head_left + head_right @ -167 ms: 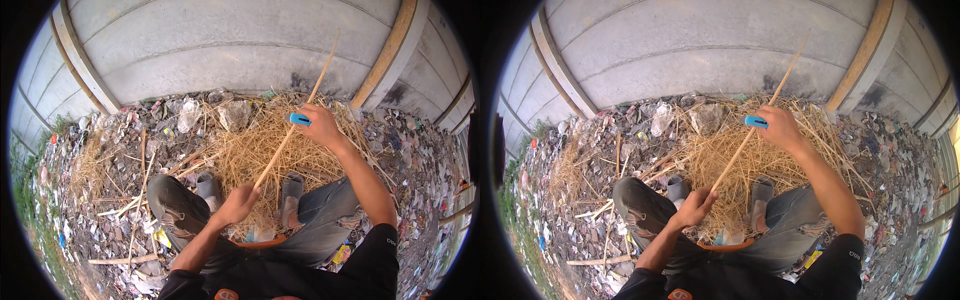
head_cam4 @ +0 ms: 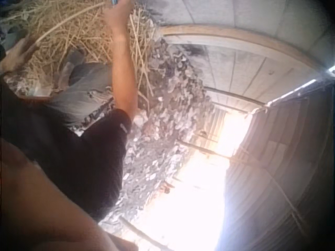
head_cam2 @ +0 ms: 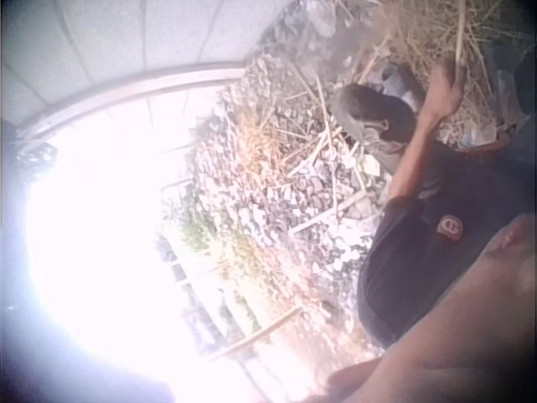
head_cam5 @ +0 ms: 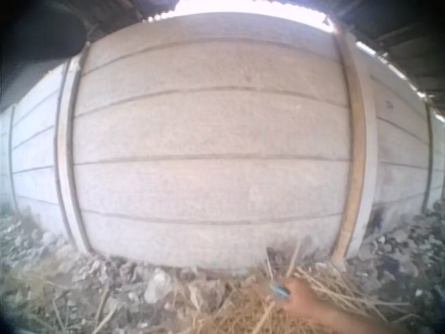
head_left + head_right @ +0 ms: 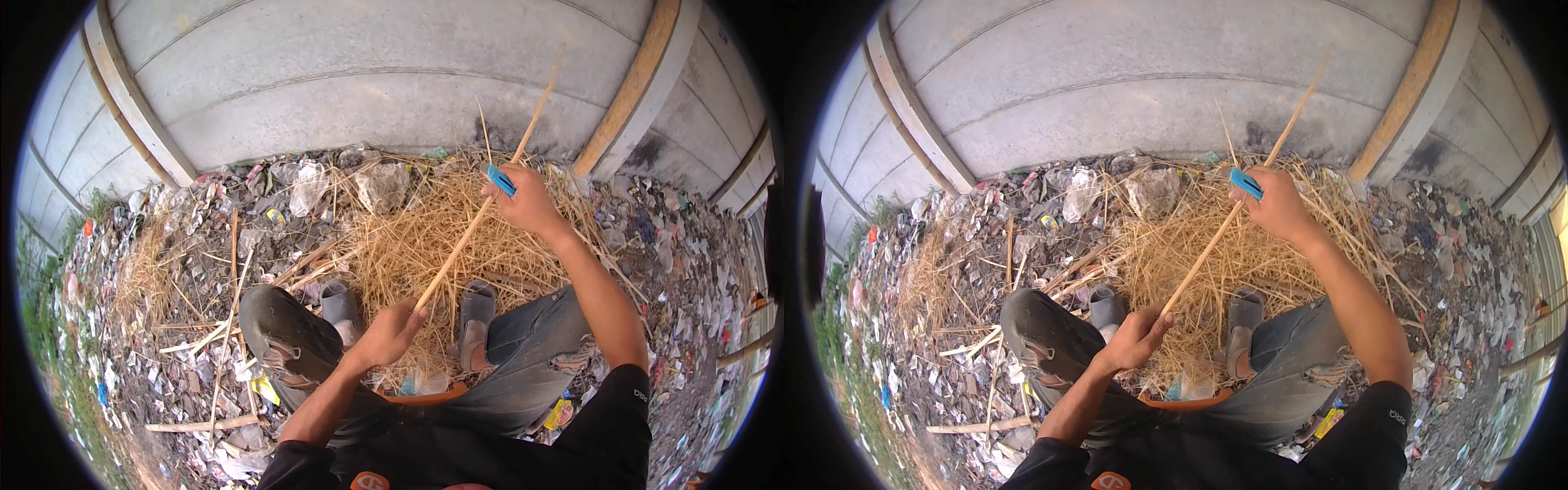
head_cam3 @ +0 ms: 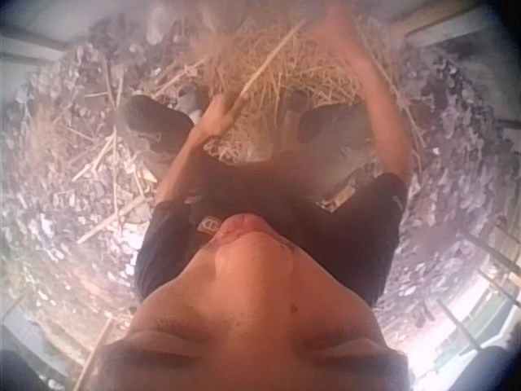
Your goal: The person sits on the ground and uses a knife to split a long bamboo stick into thin strips. They hold the stick with one hand and use the knife to shave and split the material, creating a pile of bamboo strips.
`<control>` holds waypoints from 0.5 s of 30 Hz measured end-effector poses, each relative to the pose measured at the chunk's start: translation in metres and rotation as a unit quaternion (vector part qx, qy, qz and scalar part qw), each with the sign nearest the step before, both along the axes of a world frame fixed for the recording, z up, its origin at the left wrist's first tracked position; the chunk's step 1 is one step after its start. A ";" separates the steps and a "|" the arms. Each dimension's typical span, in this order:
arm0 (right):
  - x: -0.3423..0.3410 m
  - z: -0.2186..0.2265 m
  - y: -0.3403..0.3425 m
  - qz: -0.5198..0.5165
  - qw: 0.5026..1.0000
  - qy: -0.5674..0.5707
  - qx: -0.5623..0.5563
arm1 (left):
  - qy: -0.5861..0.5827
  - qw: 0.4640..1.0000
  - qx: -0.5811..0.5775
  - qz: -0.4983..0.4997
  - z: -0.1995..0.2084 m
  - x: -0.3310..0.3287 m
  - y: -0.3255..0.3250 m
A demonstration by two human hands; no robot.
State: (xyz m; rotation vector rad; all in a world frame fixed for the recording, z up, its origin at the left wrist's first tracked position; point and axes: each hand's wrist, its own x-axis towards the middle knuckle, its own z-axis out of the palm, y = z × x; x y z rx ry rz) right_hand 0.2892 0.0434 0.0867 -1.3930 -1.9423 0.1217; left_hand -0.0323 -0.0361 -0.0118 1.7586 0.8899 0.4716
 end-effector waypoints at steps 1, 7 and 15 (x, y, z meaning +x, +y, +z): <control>0.002 0.001 0.001 -0.032 0.999 0.001 -0.036 | 0.004 1.000 -0.005 -0.002 -0.001 -0.001 0.000; 0.036 -0.013 0.002 -0.064 0.974 0.167 -0.138 | 0.012 0.999 -0.017 -0.034 0.002 0.004 0.002; 0.037 -0.004 -0.006 0.018 0.877 0.431 -0.211 | -0.042 0.994 -0.073 -0.072 0.003 0.001 -0.001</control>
